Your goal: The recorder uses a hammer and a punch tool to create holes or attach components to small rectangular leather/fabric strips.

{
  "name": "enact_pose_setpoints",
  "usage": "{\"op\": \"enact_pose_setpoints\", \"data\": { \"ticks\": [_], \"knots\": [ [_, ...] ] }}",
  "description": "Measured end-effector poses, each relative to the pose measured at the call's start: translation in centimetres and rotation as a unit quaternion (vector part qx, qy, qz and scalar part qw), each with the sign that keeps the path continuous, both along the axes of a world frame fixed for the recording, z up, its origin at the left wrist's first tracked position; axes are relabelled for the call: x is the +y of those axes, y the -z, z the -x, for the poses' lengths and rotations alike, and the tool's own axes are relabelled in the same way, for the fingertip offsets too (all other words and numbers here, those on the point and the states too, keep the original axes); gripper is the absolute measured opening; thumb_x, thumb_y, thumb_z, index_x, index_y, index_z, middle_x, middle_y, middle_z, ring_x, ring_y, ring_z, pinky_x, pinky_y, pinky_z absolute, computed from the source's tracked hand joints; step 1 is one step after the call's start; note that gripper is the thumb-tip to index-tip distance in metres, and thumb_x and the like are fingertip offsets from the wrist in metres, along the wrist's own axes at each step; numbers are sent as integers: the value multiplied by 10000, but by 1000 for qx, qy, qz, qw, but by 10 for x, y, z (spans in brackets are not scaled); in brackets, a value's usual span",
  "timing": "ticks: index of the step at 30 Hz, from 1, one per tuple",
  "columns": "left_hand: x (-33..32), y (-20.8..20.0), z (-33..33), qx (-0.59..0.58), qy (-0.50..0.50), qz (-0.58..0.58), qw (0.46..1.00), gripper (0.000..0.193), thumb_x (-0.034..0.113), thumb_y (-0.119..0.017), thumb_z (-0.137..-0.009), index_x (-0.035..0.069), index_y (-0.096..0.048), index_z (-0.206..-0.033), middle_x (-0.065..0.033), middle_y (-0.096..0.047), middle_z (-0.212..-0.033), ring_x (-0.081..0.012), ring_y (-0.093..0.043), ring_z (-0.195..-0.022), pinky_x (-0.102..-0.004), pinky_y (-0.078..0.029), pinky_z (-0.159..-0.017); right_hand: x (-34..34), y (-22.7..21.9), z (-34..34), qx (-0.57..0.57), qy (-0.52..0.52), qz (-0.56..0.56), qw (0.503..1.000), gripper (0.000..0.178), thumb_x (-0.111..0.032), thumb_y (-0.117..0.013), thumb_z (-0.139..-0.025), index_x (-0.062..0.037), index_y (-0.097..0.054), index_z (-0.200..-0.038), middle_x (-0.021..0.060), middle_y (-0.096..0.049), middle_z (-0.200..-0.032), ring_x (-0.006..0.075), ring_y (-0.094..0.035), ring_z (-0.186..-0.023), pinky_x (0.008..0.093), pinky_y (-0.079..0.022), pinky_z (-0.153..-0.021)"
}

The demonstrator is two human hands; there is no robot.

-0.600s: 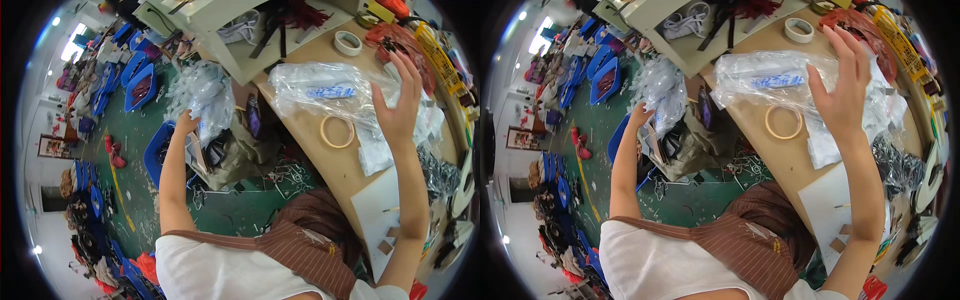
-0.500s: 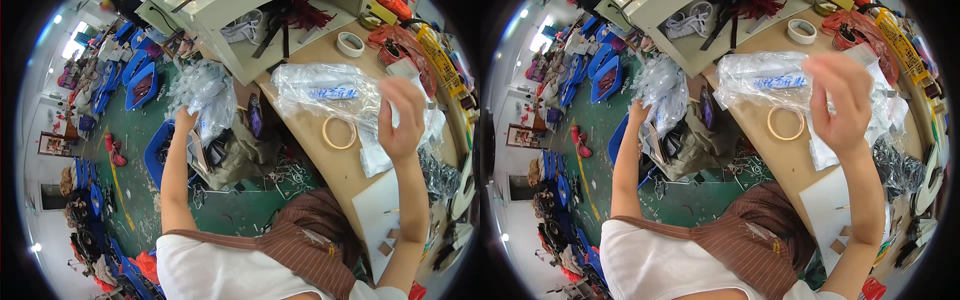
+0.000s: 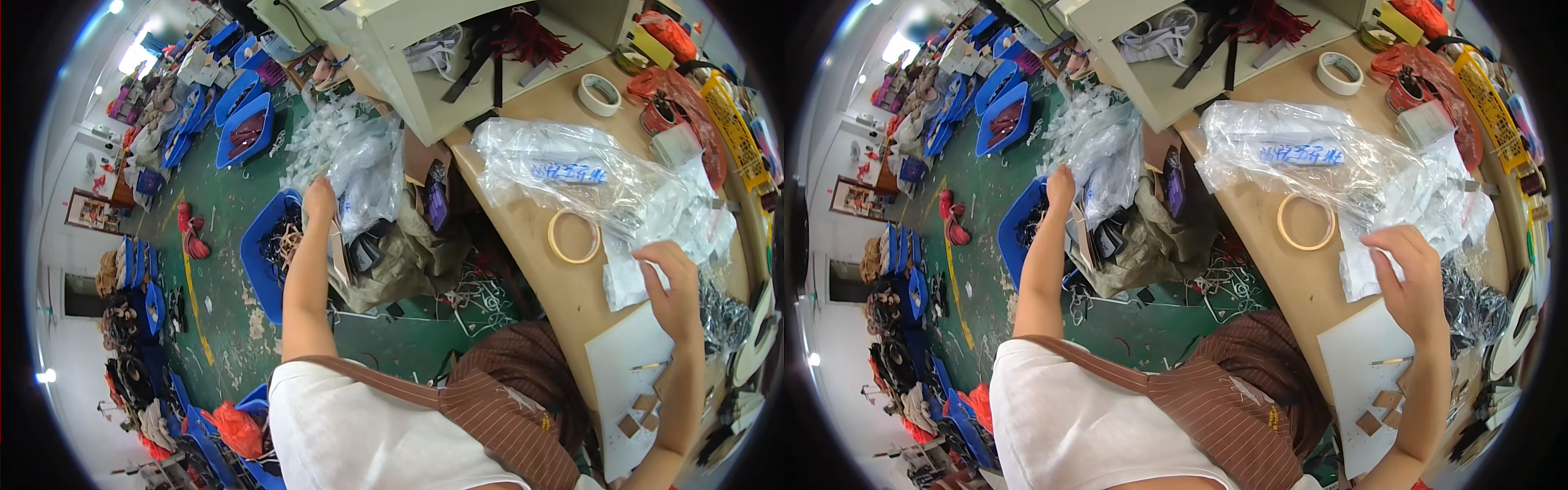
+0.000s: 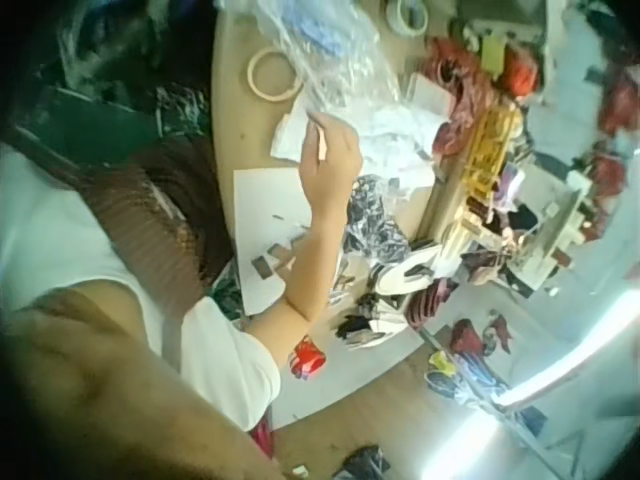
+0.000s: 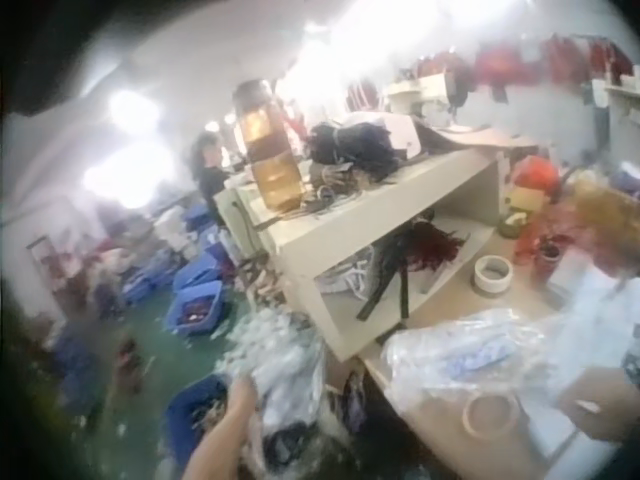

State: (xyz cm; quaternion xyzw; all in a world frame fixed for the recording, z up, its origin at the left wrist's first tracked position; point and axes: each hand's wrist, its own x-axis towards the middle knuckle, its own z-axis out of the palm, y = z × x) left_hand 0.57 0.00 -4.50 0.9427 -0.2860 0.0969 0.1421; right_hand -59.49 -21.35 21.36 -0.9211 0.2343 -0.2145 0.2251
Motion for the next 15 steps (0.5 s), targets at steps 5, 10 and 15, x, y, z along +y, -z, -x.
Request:
{"op": "enact_pose_setpoints", "data": {
  "ticks": [5,10,15],
  "knots": [
    [5,-18,73,18,50,-30,998,241,233,-484,-934,28,-611,-923,-235,-658,-892,-448,-617,-831,-534,-477,-723,-10,14,2,-3,23,-41,999,180,75,-588,-800,7,-655,-953,145,-649,-878,305,-623,-825,343,-484,-734],
    [49,60,51,26,107,-24,994,286,198,-550,-884,50,-575,-1128,-224,-598,-1159,-438,-575,-1012,-506,-468,-842,-39,32,-75,-46,-32,-45,997,216,31,-556,-817,10,-660,-1006,196,-658,-928,357,-625,-897,394,-502,-788],
    [27,40,53,133,169,-27,976,528,135,-604,-819,39,-444,-1313,-242,-552,-1253,-435,-538,-1121,-469,-443,-939,-115,88,-110,163,23,97,982,289,-15,-577,-819,1,-627,-1104,212,-653,-1003,384,-611,-967,426,-493,-855]
  ]
}}
